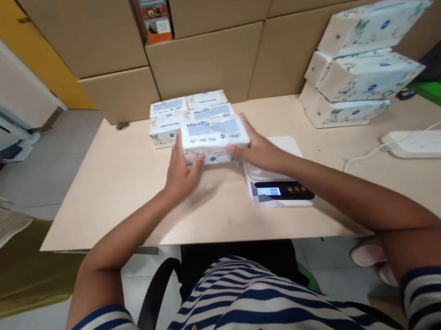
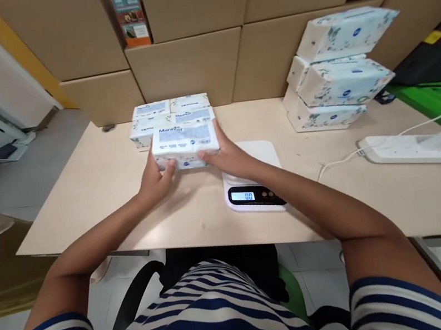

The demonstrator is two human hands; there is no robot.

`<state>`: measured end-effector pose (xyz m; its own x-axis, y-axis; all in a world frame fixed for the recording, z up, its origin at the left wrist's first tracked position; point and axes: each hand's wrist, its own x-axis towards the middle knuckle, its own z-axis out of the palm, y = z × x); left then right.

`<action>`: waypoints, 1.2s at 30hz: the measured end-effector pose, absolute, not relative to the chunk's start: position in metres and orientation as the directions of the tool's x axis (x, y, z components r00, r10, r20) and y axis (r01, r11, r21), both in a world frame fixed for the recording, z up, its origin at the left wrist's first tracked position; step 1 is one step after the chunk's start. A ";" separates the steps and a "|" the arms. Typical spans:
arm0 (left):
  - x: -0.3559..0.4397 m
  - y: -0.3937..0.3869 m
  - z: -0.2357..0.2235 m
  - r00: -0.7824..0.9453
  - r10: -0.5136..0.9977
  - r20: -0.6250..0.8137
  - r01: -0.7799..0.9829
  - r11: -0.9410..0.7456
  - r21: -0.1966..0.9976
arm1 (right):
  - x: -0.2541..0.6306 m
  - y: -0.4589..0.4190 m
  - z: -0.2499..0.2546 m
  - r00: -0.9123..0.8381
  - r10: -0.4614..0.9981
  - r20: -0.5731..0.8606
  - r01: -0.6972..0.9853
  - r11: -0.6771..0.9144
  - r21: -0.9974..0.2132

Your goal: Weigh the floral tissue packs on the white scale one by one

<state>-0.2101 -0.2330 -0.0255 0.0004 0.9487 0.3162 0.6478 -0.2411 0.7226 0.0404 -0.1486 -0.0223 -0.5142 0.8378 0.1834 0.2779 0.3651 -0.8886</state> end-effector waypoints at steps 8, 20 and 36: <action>-0.292 -0.260 -0.034 -0.149 0.971 0.185 0.766 -0.005 0.643 | -0.052 -0.148 -0.016 -0.690 0.722 -0.051 0.646 0.583 -0.493; -0.307 -0.215 -0.032 -0.248 0.955 0.164 0.899 0.164 0.405 | -0.060 -0.132 -0.003 -0.679 0.733 -0.032 0.729 0.669 -0.145; -0.225 -0.188 -0.027 0.412 0.537 0.736 0.768 -0.639 0.036 | 0.204 -0.062 -0.048 0.407 0.622 0.669 0.649 0.318 -0.691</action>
